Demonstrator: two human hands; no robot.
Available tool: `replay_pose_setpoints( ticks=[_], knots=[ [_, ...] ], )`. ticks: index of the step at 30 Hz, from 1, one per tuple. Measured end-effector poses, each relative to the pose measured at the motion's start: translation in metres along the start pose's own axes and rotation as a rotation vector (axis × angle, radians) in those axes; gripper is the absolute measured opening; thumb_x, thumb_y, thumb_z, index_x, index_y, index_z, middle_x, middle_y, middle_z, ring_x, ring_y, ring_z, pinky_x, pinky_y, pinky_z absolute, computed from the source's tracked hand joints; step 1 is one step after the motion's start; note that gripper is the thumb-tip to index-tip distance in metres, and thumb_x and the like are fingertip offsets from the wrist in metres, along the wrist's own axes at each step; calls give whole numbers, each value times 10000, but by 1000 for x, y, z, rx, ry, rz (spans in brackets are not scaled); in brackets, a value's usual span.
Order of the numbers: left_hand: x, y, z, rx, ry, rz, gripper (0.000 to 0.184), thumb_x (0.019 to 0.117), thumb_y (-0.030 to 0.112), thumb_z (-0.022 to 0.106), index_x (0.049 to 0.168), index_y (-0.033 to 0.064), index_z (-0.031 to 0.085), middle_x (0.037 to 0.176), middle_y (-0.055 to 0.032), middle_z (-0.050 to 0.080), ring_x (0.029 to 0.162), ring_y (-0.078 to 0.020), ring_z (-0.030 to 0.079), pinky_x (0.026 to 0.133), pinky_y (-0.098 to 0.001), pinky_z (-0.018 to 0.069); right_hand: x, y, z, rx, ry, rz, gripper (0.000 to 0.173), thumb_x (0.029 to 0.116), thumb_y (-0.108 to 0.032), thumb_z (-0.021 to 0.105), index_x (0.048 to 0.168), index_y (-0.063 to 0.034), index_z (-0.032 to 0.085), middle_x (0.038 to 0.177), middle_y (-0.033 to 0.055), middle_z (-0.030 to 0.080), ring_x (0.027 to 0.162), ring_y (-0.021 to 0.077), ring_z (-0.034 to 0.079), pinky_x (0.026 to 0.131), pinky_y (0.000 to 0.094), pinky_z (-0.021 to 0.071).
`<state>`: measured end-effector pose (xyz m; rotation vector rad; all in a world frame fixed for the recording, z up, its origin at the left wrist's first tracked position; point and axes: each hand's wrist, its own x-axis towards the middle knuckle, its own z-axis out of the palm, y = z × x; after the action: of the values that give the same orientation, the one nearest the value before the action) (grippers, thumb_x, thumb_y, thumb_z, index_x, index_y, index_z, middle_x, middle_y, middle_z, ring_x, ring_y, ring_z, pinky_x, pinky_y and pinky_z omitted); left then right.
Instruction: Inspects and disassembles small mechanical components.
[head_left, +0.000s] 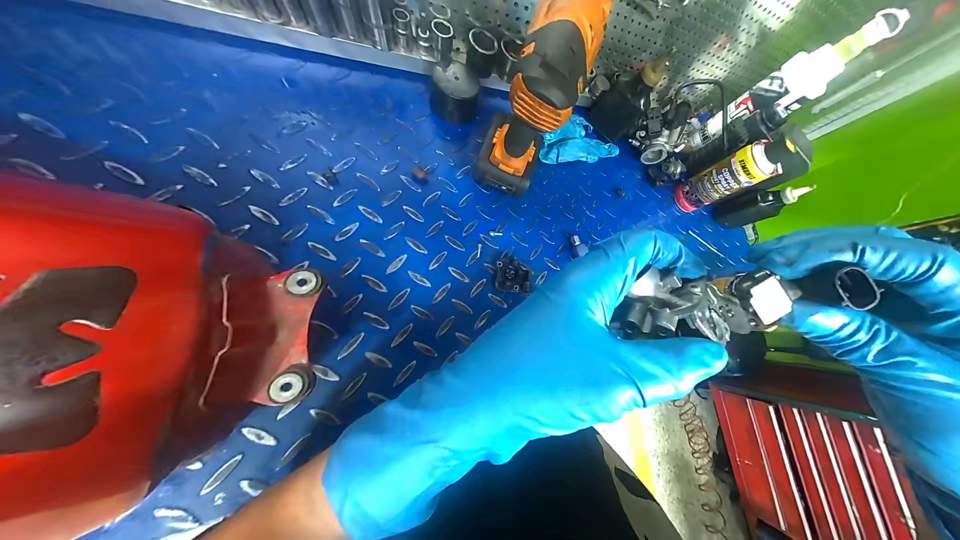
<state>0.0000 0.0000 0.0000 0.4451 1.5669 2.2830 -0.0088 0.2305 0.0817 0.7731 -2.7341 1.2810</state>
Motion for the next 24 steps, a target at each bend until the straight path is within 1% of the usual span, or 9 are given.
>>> replay_pose_setpoints(
  ticks=[4,7,9,11,12,16,19,21,24],
  knots=[
    [-5,-20,-6,-144,-99,107,575,820,-61,760,1351,60,575,1254,-74,642,1037,-157,684,815,-266,631,-5,4,2,203,52,1,244,940,-174,740,1173,-108,712,1162,28,718,1053,143,688,912,268,589],
    [-22,-41,-11,-143,-193,57,623,831,6,776,1398,136,554,1303,-19,632,1084,-120,666,853,-248,614,-17,9,13,392,109,70,276,947,-193,729,1215,-131,708,1174,17,717,1039,120,694,883,256,599],
    [-34,-61,-16,-172,-310,81,559,859,62,771,1372,74,550,1407,-69,568,1233,-161,599,979,-292,566,-26,10,28,534,127,133,255,953,-189,719,1202,-135,714,1161,17,715,1029,110,690,874,258,598],
    [-44,-80,-18,-201,-434,119,513,883,92,751,1337,-2,531,1472,-151,520,1382,-245,496,1131,-383,465,-35,14,43,679,143,185,245,946,-172,724,1188,-139,729,1145,22,718,996,104,695,852,256,600],
    [-48,-86,-18,-202,-489,109,502,880,82,744,1321,-13,525,1488,-161,503,1413,-256,461,1163,-400,425,-41,17,52,748,152,199,239,947,-161,721,1185,-135,731,1145,31,720,988,109,697,848,258,600],
    [-54,-93,-13,-159,-617,39,504,844,10,754,1294,-28,531,1500,-166,492,1408,-249,466,1162,-396,422,-59,27,83,952,223,259,222,952,-167,706,1168,-124,737,1133,63,722,976,131,697,856,280,589],
    [-49,-88,-14,-93,-661,75,474,853,4,731,1283,-21,533,1385,-169,529,1305,-217,504,1096,-332,437,-69,27,99,1088,275,283,218,960,-155,692,1166,-99,735,1127,81,717,962,140,697,851,288,588],
    [-48,-85,-13,23,-652,121,447,877,101,727,1275,-12,558,1306,-179,556,1262,-231,509,1093,-339,412,-74,24,106,1148,300,295,219,960,-137,684,1170,-96,733,1117,85,723,943,135,702,830,283,590],
    [-53,-84,-9,268,-594,152,586,862,444,738,1282,66,582,1269,-145,598,1256,-269,487,1119,-443,318,-80,18,110,1173,302,301,211,966,-101,673,1169,-72,724,1128,104,721,931,138,705,811,281,595]
  ],
)
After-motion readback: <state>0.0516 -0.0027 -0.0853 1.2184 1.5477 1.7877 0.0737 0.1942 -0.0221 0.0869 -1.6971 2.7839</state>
